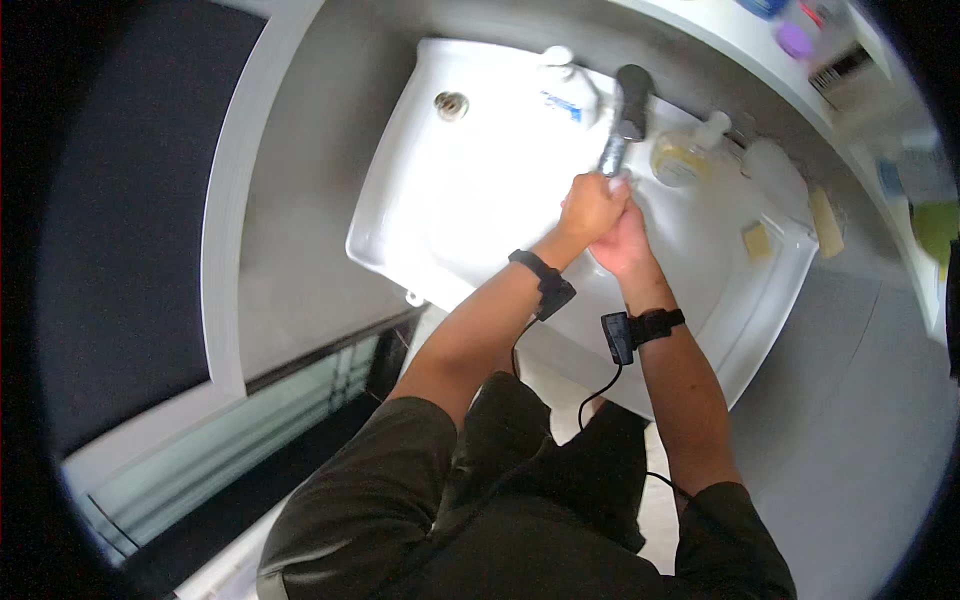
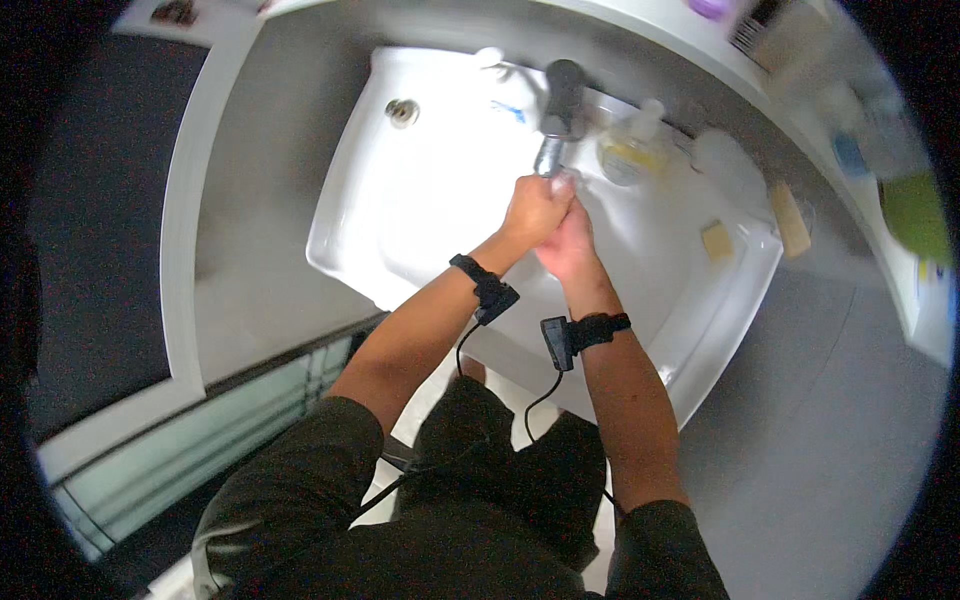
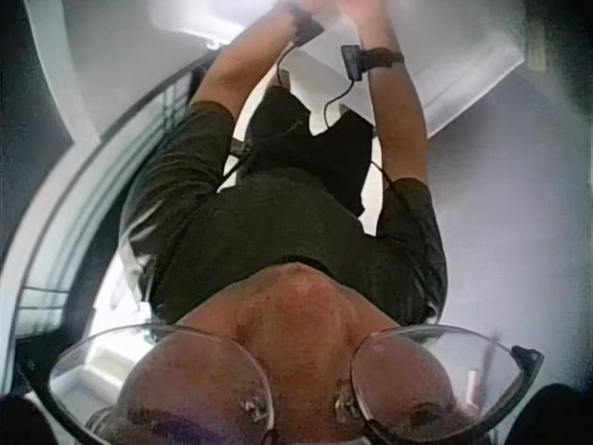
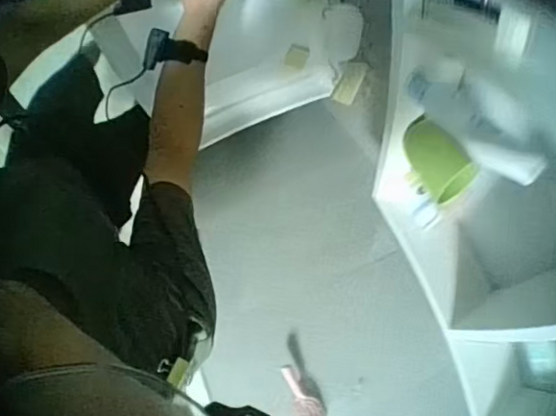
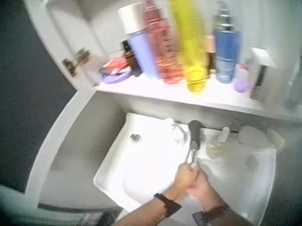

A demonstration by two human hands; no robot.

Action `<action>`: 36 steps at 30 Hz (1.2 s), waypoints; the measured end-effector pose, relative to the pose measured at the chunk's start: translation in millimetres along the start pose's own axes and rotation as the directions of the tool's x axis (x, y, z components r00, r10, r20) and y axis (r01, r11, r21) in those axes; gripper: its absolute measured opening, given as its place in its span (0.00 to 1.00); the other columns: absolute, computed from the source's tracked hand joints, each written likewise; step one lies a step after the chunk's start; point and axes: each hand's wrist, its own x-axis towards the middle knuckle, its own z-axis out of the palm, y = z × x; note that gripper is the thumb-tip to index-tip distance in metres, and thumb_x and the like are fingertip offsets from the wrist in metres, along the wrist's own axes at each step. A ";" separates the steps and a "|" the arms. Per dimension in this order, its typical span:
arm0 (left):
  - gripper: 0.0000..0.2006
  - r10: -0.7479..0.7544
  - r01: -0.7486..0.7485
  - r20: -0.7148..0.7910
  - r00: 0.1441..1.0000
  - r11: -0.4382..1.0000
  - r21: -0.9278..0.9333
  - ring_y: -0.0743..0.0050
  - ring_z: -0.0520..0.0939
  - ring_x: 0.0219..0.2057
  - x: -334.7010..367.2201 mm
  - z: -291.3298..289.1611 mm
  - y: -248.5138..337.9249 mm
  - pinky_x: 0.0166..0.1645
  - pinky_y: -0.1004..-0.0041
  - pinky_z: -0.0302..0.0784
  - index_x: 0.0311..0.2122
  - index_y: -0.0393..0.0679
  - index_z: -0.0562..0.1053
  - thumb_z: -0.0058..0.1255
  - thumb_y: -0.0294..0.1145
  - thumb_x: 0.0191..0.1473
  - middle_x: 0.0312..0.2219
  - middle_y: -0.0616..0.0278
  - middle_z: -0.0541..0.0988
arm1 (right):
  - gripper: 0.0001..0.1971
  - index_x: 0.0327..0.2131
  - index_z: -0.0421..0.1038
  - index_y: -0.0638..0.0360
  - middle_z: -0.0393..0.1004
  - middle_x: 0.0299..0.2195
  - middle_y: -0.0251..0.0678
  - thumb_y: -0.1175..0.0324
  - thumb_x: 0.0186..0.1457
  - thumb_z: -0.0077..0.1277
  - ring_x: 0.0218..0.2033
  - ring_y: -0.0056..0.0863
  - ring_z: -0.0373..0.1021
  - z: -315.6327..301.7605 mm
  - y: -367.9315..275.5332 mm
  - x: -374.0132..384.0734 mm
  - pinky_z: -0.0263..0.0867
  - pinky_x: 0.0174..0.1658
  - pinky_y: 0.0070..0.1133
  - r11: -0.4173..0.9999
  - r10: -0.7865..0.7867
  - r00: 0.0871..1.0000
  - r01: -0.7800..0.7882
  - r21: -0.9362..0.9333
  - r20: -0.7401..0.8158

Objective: The person washes a small pink cloth in a bathroom sink using liquid soap, then walks to a drying rack and hangs it along with a white towel.

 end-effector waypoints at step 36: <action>0.13 0.415 -0.349 0.102 0.904 0.855 -0.383 0.77 0.76 0.33 18.6 327.9 237.7 0.41 0.77 0.73 0.47 0.35 0.73 0.43 0.26 0.59 0.36 0.60 0.79 | 0.17 0.45 0.68 0.54 0.73 0.39 0.29 0.53 0.67 0.37 0.42 0.23 0.69 -113.8 -285.1 -185.4 0.66 0.48 0.21 0.871 -0.406 0.858 0.467 0.153 -0.314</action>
